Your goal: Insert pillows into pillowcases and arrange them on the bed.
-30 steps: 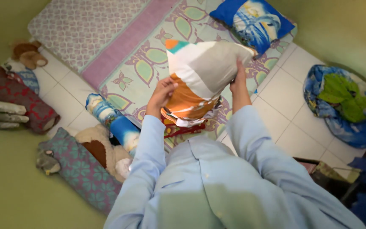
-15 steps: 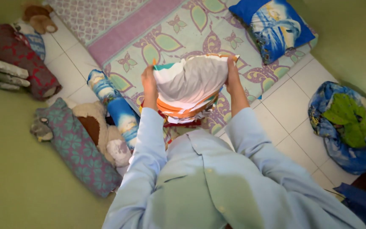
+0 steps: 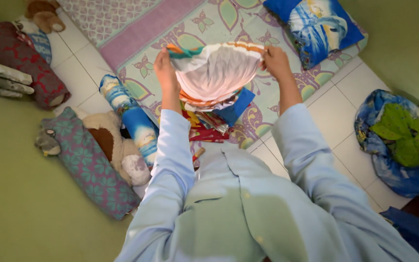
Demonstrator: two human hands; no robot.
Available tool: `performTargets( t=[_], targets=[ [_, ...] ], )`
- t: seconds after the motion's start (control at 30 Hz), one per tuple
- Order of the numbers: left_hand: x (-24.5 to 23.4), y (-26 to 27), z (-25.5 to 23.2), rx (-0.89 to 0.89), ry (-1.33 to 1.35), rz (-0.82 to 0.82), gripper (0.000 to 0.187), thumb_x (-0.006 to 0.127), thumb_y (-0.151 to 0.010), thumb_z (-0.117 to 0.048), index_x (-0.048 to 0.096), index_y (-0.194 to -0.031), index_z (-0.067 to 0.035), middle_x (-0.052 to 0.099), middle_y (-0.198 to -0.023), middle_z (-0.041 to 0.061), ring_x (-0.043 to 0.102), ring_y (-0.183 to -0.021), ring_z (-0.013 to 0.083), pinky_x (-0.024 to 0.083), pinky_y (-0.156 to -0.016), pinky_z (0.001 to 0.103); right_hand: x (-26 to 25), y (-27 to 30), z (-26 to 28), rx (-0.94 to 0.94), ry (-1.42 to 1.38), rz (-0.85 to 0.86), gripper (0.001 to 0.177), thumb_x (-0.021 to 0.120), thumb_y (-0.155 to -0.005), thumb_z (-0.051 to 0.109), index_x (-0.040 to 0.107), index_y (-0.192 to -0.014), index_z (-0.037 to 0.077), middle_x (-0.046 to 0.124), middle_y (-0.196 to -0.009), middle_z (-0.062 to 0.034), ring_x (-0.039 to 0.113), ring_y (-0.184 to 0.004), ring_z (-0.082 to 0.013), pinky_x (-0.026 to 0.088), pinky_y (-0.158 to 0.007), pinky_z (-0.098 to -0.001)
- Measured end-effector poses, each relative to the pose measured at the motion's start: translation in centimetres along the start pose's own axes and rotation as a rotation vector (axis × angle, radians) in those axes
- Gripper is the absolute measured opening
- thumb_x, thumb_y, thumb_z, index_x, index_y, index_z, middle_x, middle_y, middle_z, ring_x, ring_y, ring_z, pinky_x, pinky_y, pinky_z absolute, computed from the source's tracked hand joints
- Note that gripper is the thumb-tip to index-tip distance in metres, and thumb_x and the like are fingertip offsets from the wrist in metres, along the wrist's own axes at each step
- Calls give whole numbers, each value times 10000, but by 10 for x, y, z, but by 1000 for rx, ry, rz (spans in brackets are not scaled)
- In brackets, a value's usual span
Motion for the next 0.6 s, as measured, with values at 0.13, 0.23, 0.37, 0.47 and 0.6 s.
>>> performTargets(
  t=[0.13,0.23,0.37,0.47,0.6],
  targets=[
    [3,-9,-3,35,37,13,355,585,-1068,-307,725,-1017,16,644,-903,15,533,-865,120,455,-801,296,-10,-7,16,-159,157,-88,198,641,-975,205,713,-1000,22,707,-687,-66,669,-533,-137,500,-507,-297],
    [5,-9,-7,15,134,-5,330,598,-1034,-308,730,-1041,-5,671,-920,4,559,-866,109,459,-782,284,-23,-16,18,-197,302,-189,296,656,-1009,261,722,-832,33,716,-693,-68,682,-576,-196,523,-569,-346],
    [8,-8,6,-49,184,-69,308,628,-1027,-308,732,-1078,-21,668,-928,1,521,-823,107,407,-713,298,-40,-63,-16,-346,455,-323,342,598,-1048,314,786,-840,118,744,-770,-53,684,-704,-265,518,-669,-437],
    [22,-7,16,10,176,-3,331,638,-1048,-304,732,-1095,10,683,-971,22,558,-879,117,441,-784,303,-55,-77,19,-470,337,-350,296,558,-1050,301,783,-948,138,727,-835,-50,675,-748,-266,504,-718,-425],
    [39,26,59,66,-70,68,348,639,-1010,-292,726,-1119,27,733,-1040,37,627,-961,121,488,-888,276,-46,-50,72,-357,161,23,255,593,-900,255,757,-1044,124,725,-862,-72,692,-790,-273,518,-698,-440]
  ],
)
Point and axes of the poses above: each hand's wrist, its own y-axis away from the middle knuckle, its own x-axis out of the palm, z = x × y, the point moved 1 cm from there along -y, towards the middle knuckle
